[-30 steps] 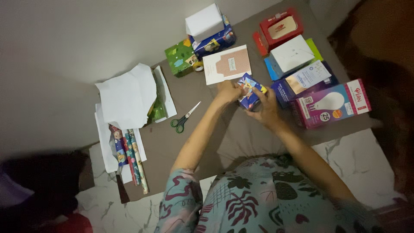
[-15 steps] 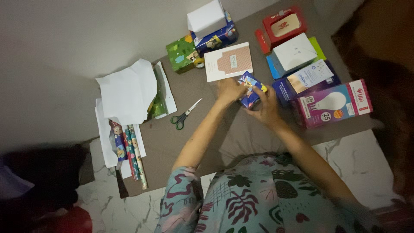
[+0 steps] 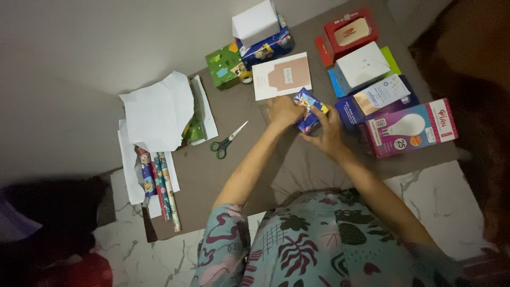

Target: The person wraps a small rectangular box with patterned paper, folds the edges, and secures them with tape. They use scissors to cut tape and handle multiple boxes on the table, placing the wrapped item aside.

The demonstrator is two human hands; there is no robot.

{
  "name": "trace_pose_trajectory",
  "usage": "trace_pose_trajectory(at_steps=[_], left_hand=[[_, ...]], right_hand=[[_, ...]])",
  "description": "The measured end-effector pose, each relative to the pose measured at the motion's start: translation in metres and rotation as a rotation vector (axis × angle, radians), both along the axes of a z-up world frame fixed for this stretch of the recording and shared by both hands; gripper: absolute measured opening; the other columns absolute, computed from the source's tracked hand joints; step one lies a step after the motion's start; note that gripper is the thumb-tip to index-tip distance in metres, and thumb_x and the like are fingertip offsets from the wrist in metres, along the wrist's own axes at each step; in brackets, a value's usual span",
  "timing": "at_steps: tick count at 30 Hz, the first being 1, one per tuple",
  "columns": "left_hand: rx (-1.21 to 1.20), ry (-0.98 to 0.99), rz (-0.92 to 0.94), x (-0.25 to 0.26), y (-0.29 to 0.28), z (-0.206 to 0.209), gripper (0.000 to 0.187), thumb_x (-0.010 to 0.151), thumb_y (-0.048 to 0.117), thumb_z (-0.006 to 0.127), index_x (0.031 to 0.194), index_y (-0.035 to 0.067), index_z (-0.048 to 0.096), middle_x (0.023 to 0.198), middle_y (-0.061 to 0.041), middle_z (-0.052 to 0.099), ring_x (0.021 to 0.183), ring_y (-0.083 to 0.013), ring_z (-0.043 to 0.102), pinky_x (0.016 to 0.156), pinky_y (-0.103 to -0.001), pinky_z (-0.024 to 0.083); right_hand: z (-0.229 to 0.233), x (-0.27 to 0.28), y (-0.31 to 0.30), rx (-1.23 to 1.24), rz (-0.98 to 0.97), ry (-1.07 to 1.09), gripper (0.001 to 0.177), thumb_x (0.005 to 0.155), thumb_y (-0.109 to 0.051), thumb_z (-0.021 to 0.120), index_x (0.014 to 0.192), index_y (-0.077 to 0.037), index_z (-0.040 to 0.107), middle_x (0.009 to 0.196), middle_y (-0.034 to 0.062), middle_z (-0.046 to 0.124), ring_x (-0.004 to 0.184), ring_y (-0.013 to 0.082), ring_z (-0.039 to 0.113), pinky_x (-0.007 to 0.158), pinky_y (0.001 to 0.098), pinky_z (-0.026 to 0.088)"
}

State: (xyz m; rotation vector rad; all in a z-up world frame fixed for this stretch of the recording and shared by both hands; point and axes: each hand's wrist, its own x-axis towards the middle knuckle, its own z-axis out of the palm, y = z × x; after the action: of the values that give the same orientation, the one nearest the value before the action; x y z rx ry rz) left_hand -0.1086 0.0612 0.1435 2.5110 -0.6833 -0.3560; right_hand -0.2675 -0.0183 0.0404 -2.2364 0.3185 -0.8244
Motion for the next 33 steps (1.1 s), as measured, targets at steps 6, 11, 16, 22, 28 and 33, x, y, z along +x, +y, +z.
trace_pose_trajectory(at_steps=[6, 11, 16, 22, 28, 33], left_hand=[[0.124, 0.079, -0.018, 0.000, -0.003, 0.000, 0.052, 0.066, 0.032, 0.083, 0.107, 0.000, 0.076, 0.126, -0.027, 0.064, 0.133, -0.0527, 0.042, 0.107, -0.057, 0.040], [0.203, 0.093, -0.021, 0.000, -0.007, 0.003, 0.051, 0.070, 0.033, 0.081, 0.107, -0.001, 0.076, 0.125, -0.025, 0.067, 0.135, -0.0464, 0.047, 0.105, -0.060, 0.042], [0.182, 0.066, -0.014, 0.000, -0.004, -0.006, 0.052, 0.069, 0.034, 0.083, 0.106, 0.000, 0.075, 0.125, -0.025, 0.065, 0.134, -0.0464, 0.046, 0.105, -0.061, 0.038], [0.309, 0.096, -0.021, -0.001, -0.009, -0.010, 0.051, 0.074, 0.039, 0.083, 0.108, 0.002, 0.077, 0.126, -0.022, 0.067, 0.141, -0.0443, 0.040, 0.110, -0.065, 0.031], [0.244, 0.004, 0.022, -0.008, -0.008, 0.005, 0.053, 0.062, 0.032, 0.086, 0.108, 0.006, 0.076, 0.123, -0.017, 0.068, 0.130, -0.0382, 0.051, 0.101, -0.061, 0.038], [0.287, 0.056, -0.017, -0.007, -0.009, 0.010, 0.054, 0.069, 0.038, 0.086, 0.112, 0.006, 0.075, 0.120, -0.018, 0.071, 0.128, -0.0371, 0.054, 0.102, -0.063, 0.038]], right_hand=[[0.002, -0.002, 0.001, -0.011, -0.005, -0.033, 0.102, 0.062, -0.025, 0.099, 0.151, -0.017, 0.049, 0.142, 0.0280, 0.041, 0.130, 0.0446, 0.045, 0.111, 0.0548, 0.039], [-0.004, 0.000, 0.000, -0.009, -0.017, -0.018, 0.104, 0.061, -0.028, 0.099, 0.151, -0.016, 0.048, 0.142, 0.0279, 0.040, 0.132, 0.0451, 0.044, 0.113, 0.0543, 0.038], [-0.009, 0.002, 0.000, -0.032, -0.015, -0.055, 0.104, 0.061, -0.029, 0.099, 0.151, -0.016, 0.049, 0.141, 0.0267, 0.041, 0.130, 0.0437, 0.044, 0.112, 0.0541, 0.039], [-0.009, 0.002, 0.000, -0.041, 0.000, -0.003, 0.103, 0.061, -0.030, 0.099, 0.150, -0.014, 0.050, 0.141, 0.0274, 0.041, 0.129, 0.0437, 0.045, 0.110, 0.0540, 0.039], [-0.002, 0.001, 0.001, -0.039, -0.027, -0.029, 0.101, 0.060, -0.028, 0.099, 0.148, -0.015, 0.052, 0.141, 0.0263, 0.043, 0.128, 0.0443, 0.047, 0.109, 0.0535, 0.041], [-0.004, 0.003, -0.001, -0.073, -0.022, 0.073, 0.106, 0.057, -0.030, 0.099, 0.149, -0.013, 0.050, 0.140, 0.0308, 0.042, 0.126, 0.0464, 0.047, 0.103, 0.0557, 0.041]])
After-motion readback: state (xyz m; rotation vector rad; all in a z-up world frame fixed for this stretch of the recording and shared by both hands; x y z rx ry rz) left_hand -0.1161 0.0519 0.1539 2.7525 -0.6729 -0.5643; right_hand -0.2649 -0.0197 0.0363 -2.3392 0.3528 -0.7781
